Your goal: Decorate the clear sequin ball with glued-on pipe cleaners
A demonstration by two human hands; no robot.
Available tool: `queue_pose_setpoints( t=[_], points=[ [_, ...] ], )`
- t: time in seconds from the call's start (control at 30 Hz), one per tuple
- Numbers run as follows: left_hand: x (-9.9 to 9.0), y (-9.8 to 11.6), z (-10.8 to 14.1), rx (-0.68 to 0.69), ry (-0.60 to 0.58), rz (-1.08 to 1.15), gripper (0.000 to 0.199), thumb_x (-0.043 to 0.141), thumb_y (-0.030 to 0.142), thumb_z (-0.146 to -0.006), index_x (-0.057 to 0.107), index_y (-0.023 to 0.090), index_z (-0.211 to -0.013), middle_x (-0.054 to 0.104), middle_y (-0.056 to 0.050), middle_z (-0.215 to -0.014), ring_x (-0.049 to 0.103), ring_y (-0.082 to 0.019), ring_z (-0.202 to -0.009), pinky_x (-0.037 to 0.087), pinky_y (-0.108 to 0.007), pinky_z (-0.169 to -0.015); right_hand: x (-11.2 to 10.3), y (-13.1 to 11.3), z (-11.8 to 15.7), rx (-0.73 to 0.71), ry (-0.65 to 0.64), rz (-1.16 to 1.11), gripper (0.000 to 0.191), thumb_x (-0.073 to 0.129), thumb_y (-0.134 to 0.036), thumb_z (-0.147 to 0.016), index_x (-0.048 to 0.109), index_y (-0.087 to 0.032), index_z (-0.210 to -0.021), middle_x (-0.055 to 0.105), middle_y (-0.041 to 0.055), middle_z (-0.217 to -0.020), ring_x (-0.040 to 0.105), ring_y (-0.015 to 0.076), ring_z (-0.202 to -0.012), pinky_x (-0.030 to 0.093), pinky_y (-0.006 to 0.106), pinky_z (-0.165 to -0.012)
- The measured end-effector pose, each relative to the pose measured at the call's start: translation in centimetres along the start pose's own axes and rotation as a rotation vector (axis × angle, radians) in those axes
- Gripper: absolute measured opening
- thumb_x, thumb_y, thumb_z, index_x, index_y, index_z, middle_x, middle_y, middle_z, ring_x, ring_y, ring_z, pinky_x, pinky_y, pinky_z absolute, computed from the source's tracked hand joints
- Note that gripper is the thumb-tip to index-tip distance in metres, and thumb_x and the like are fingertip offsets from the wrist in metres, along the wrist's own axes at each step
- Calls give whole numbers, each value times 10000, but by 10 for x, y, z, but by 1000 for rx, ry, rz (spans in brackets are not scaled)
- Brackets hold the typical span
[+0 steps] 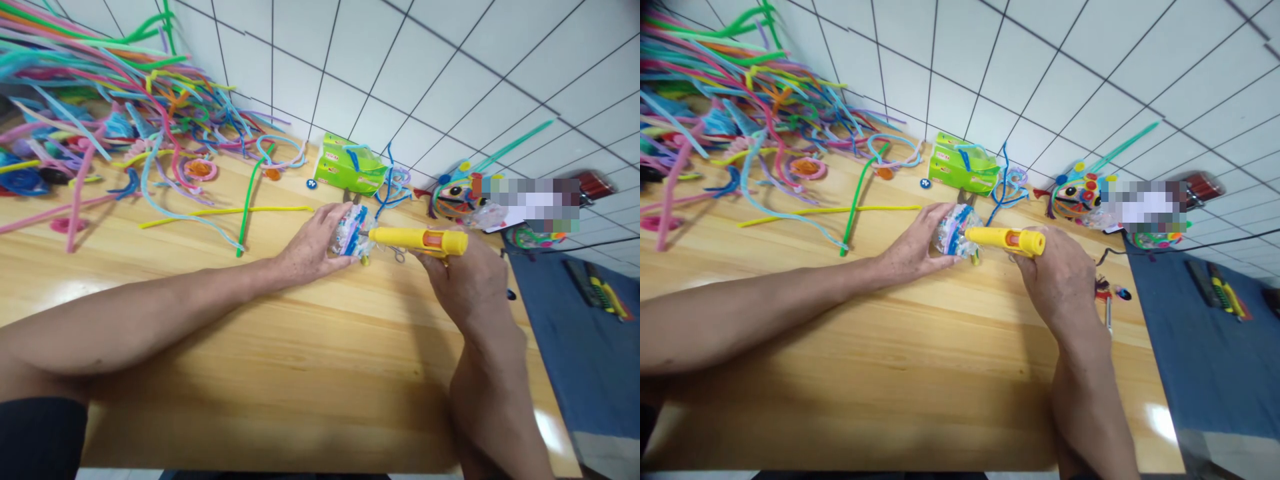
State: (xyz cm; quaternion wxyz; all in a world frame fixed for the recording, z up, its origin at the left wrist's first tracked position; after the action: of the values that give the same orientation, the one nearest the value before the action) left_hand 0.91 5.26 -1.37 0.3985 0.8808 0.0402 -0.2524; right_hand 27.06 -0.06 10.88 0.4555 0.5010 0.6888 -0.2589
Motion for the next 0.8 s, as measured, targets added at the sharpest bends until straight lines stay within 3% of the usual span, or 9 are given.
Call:
queue_pose_setpoints(
  t=[0.63,0.8],
  points=[
    [0,-1,0,5,9,13,981,848,409,-875,301,240,-1672,467,-206,-1622,474,-384,-1532,418,-637,-1303,-1,-1,0,-5,23,16,338,552,-507,-1069,729,-222,-1023,772,132,-884,739,325,-824,467,393,-654],
    [0,-1,0,2,-2,-10,993,844,416,-877,282,248,-1678,463,-202,-1627,471,-378,-1536,423,-627,-1306,1,-3,1,69,47,20,364,682,-587,-981,729,-232,-1043,769,132,-898,725,341,-817,445,400,-655]
  ],
)
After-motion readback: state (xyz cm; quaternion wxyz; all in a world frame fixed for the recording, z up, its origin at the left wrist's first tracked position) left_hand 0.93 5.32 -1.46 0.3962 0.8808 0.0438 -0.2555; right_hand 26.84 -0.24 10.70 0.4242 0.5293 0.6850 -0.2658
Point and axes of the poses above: each hand's wrist, its own z-axis away from the middle knuckle, its own x-axis out of the palm, y = z × x, the point moved 1 cm from there along -z, towards the middle knuckle
